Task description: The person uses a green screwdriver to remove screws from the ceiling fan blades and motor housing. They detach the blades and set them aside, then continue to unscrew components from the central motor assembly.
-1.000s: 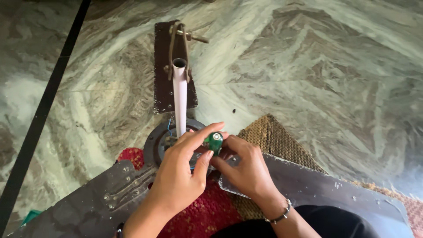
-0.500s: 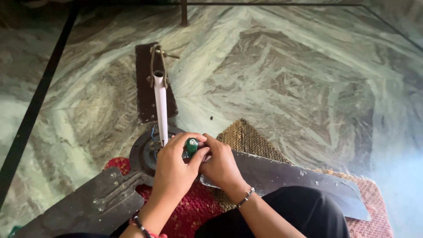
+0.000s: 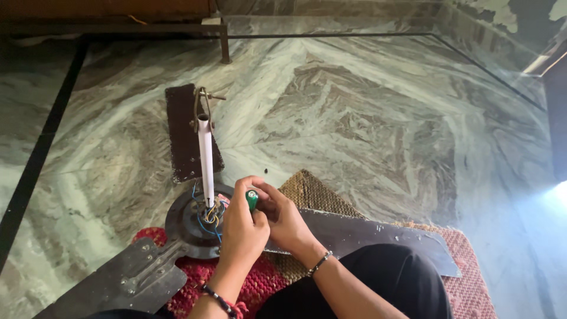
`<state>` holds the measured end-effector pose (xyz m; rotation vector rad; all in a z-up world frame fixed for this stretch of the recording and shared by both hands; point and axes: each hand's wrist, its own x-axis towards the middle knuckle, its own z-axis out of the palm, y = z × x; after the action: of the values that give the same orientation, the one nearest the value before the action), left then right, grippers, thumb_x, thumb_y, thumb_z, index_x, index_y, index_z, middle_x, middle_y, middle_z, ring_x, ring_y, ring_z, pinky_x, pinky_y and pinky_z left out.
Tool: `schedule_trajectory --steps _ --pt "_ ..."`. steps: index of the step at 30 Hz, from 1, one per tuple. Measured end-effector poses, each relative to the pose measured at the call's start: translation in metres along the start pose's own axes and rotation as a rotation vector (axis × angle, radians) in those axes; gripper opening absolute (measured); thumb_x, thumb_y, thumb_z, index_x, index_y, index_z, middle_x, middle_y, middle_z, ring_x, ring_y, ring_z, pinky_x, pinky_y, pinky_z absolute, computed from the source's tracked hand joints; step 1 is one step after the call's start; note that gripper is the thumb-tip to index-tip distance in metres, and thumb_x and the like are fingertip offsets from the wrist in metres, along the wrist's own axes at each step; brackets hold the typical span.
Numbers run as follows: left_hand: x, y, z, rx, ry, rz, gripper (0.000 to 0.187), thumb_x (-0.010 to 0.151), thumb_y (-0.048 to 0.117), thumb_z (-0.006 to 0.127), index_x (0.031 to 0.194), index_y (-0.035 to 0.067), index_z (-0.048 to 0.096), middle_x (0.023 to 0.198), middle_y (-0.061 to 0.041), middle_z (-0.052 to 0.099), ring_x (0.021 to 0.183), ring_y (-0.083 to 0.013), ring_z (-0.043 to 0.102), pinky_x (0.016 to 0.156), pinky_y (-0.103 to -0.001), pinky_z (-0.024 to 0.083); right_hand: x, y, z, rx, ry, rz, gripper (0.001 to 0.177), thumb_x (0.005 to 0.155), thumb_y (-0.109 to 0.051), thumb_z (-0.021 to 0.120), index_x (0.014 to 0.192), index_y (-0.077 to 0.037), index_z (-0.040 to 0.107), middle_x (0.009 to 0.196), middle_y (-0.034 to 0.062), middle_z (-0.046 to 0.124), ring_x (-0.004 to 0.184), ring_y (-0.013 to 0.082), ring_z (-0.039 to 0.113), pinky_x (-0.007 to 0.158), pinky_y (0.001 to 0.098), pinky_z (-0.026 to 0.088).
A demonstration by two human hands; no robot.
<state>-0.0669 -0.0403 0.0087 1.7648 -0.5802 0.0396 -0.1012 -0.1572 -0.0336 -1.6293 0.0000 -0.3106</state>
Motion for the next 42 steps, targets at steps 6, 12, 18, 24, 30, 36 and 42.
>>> schedule_trajectory --steps 6,12,18,24,30,36,42 --pt "0.002 0.0 -0.004 0.048 0.055 0.088 0.022 0.086 0.006 0.069 0.107 0.006 0.064 0.092 -0.009 0.073 0.092 -0.0278 0.072 0.084 -0.038 0.053 0.0 -0.004 0.006 -0.26 0.124 0.066 0.044 0.09 -0.005 0.068 0.133 -0.003 0.06 0.102 0.0096 0.076 0.093 0.0104 0.069 0.082 0.0291 0.058" --pt "0.007 -0.008 -0.01 -0.125 -0.055 -0.059 0.013 0.094 0.017 0.066 0.102 0.007 0.067 0.076 -0.004 0.072 0.075 -0.0175 0.074 0.073 -0.033 0.055 0.01 -0.006 0.01 -0.429 0.099 0.018 0.044 0.086 -0.01 0.073 0.128 -0.002 0.064 0.098 0.0065 0.072 0.086 0.0089 0.067 0.079 0.0271 0.054" --pt "0.028 -0.03 -0.017 -0.252 -0.047 0.005 0.009 0.094 0.011 0.065 0.101 0.006 0.068 0.075 0.003 0.062 0.069 -0.0077 0.061 0.064 -0.026 0.051 0.021 0.0 -0.007 -0.182 -0.213 0.141 0.053 0.084 -0.004 0.068 0.136 -0.001 0.058 0.094 -0.0008 0.07 0.086 0.0031 0.059 0.077 0.0247 0.053" --pt "0.036 -0.038 -0.012 -0.431 -0.085 -0.239 0.011 0.094 0.014 0.068 0.102 0.007 0.071 0.059 0.007 0.046 0.051 -0.0025 0.045 0.048 -0.023 0.036 0.026 0.013 -0.006 -0.114 -0.15 0.159 0.03 0.085 -0.001 0.073 0.113 0.007 0.066 0.092 0.0009 0.069 0.085 0.004 0.06 0.076 0.0254 0.055" --pt "0.036 -0.04 -0.004 -0.329 -0.019 -0.124 0.01 0.095 0.015 0.072 0.099 0.005 0.072 0.062 0.004 0.049 0.057 -0.0031 0.045 0.052 -0.023 0.038 0.027 0.022 0.005 -0.029 -0.045 0.201 0.035 0.083 -0.004 0.072 0.117 0.002 0.066 0.093 -0.0043 0.07 0.086 0.0016 0.061 0.076 0.0232 0.054" --pt "0.035 -0.03 -0.01 -0.148 -0.001 -0.09 0.015 0.092 0.02 0.072 0.099 0.007 0.072 0.066 0.001 0.065 0.062 -0.007 0.068 0.058 -0.022 0.049 0.035 0.029 0.007 -0.2 0.022 0.209 0.03 0.086 -0.008 0.076 0.113 0.003 0.072 0.084 0.0007 0.068 0.082 0.0034 0.056 0.072 0.0253 0.054" --pt "0.028 -0.021 -0.017 -0.129 -0.044 -0.064 0.018 0.09 0.016 0.07 0.105 0.007 0.072 0.087 -0.004 0.076 0.079 -0.0105 0.072 0.061 -0.024 0.061 0.036 0.018 0.006 -0.072 0.045 0.227 0.049 0.074 -0.01 0.083 0.12 -0.005 0.065 0.094 -0.0023 0.074 0.085 0.0045 0.067 0.075 0.0258 0.058"
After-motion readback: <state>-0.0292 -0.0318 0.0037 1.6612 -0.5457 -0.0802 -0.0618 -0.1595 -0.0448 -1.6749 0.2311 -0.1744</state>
